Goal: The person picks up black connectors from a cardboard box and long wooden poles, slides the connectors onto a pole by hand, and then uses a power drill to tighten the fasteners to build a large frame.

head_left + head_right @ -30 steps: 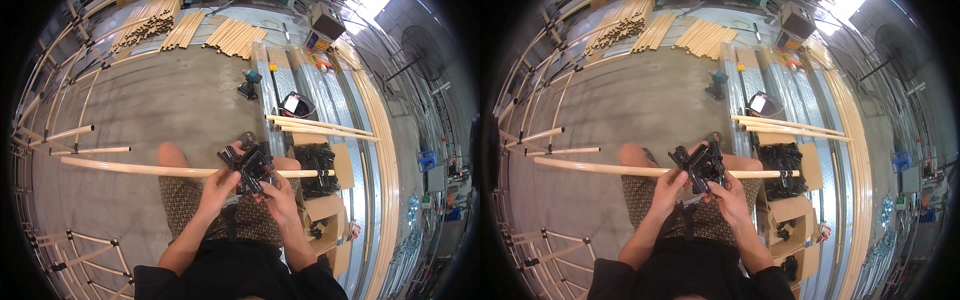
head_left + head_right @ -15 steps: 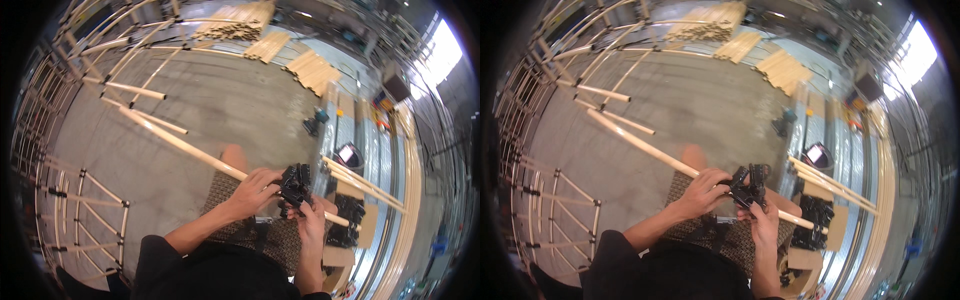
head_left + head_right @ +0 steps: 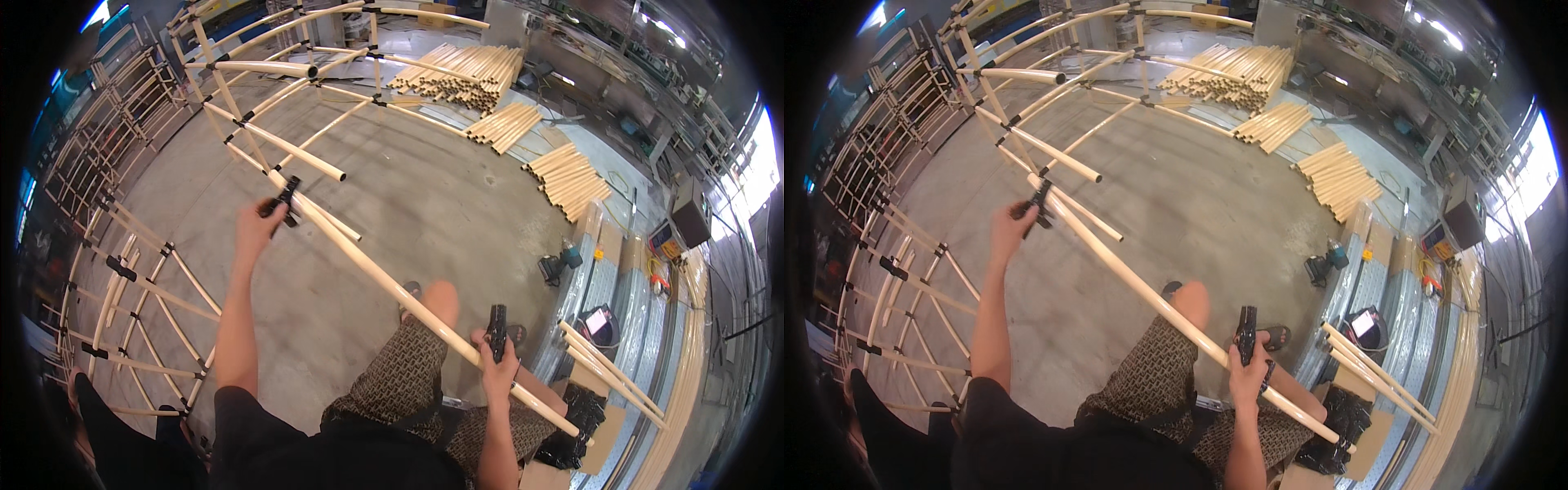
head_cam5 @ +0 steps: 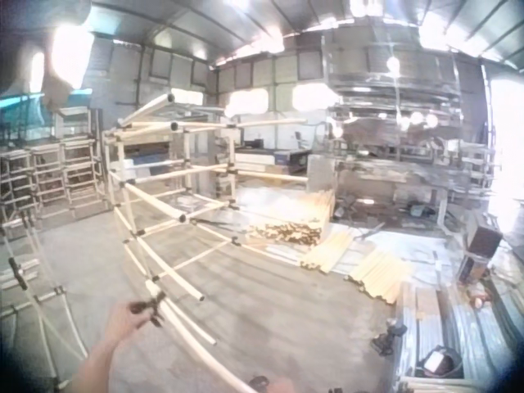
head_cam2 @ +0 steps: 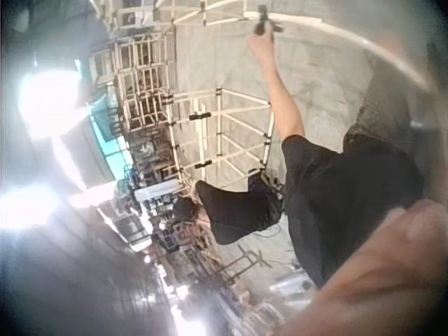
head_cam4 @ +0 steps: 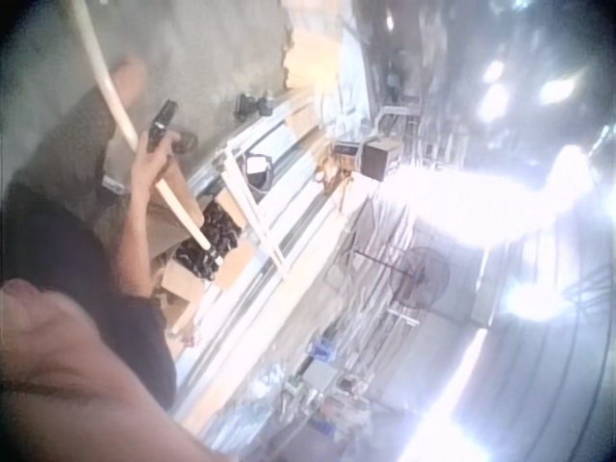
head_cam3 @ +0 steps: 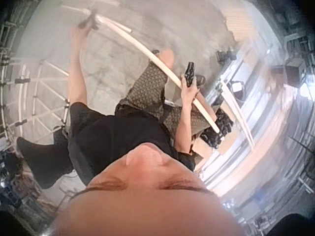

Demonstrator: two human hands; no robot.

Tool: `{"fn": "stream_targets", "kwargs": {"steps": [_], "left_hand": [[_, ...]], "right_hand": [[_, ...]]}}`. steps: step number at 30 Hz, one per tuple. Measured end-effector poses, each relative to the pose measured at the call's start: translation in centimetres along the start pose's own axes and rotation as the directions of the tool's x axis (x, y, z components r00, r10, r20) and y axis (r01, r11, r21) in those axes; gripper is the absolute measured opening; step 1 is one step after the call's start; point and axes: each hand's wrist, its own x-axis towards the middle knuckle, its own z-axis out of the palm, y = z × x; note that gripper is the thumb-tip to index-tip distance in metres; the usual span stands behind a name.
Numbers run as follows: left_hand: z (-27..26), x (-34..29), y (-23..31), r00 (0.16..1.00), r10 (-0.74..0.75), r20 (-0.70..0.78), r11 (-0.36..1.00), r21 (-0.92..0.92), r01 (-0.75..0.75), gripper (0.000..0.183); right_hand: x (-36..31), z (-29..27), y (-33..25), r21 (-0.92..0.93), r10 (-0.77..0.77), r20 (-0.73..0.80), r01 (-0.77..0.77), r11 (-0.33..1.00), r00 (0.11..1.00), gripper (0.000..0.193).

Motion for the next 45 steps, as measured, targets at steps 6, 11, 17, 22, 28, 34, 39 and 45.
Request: {"fn": "stream_targets", "kwargs": {"steps": [6,11,17,22,28,34,39,45], "left_hand": [[-3.4,8.6,-11.4,0.945,-0.208,-0.252,0.943,0.207,0.262,0.039],[-1.3,12.7,-17.9,0.913,-0.35,-0.211,0.936,-0.123,0.33,0.04],[2.6,15.3,-17.6,0.882,-0.46,0.105,0.74,-0.504,0.446,0.044],[2.4,14.9,-17.4,0.918,-0.355,0.174,0.645,-0.665,0.376,0.045],[0.2,17.4,-16.1,0.9,-0.401,0.172,0.759,-0.487,0.432,0.035],[0.5,17.3,-13.7,0.914,-0.399,0.075,0.911,-0.079,0.404,0.036],[3.0,15.4,-13.3,0.99,-0.099,0.104,0.994,0.055,0.093,0.045],[-0.2,15.1,-17.9,0.882,0.22,0.415,0.975,-0.116,-0.189,0.065]], "right_hand": [[-0.7,0.6,0.5,-0.035,0.038,-0.005,-0.038,0.999,0.999,0.047],[-0.5,0.6,-0.2,-0.027,0.101,0.009,-0.101,0.995,0.995,0.04],[-0.2,0.2,-0.7,-0.052,0.145,0.011,-0.144,0.988,0.989,0.033],[-0.2,0.2,-0.3,-0.077,0.184,-0.006,-0.184,0.98,0.983,0.033],[-0.1,0.3,-0.9,-0.064,0.168,0.009,-0.167,0.984,0.986,0.035],[-0.3,0.5,-1.1,-0.112,0.148,0.006,-0.147,0.983,0.989,0.038],[-0.6,0.4,-0.1,-0.143,0.105,-0.04,-0.11,0.984,0.994,0.04],[0.2,0.5,-1.6,-0.062,0.079,-0.009,-0.08,0.995,0.997,0.039]]}}
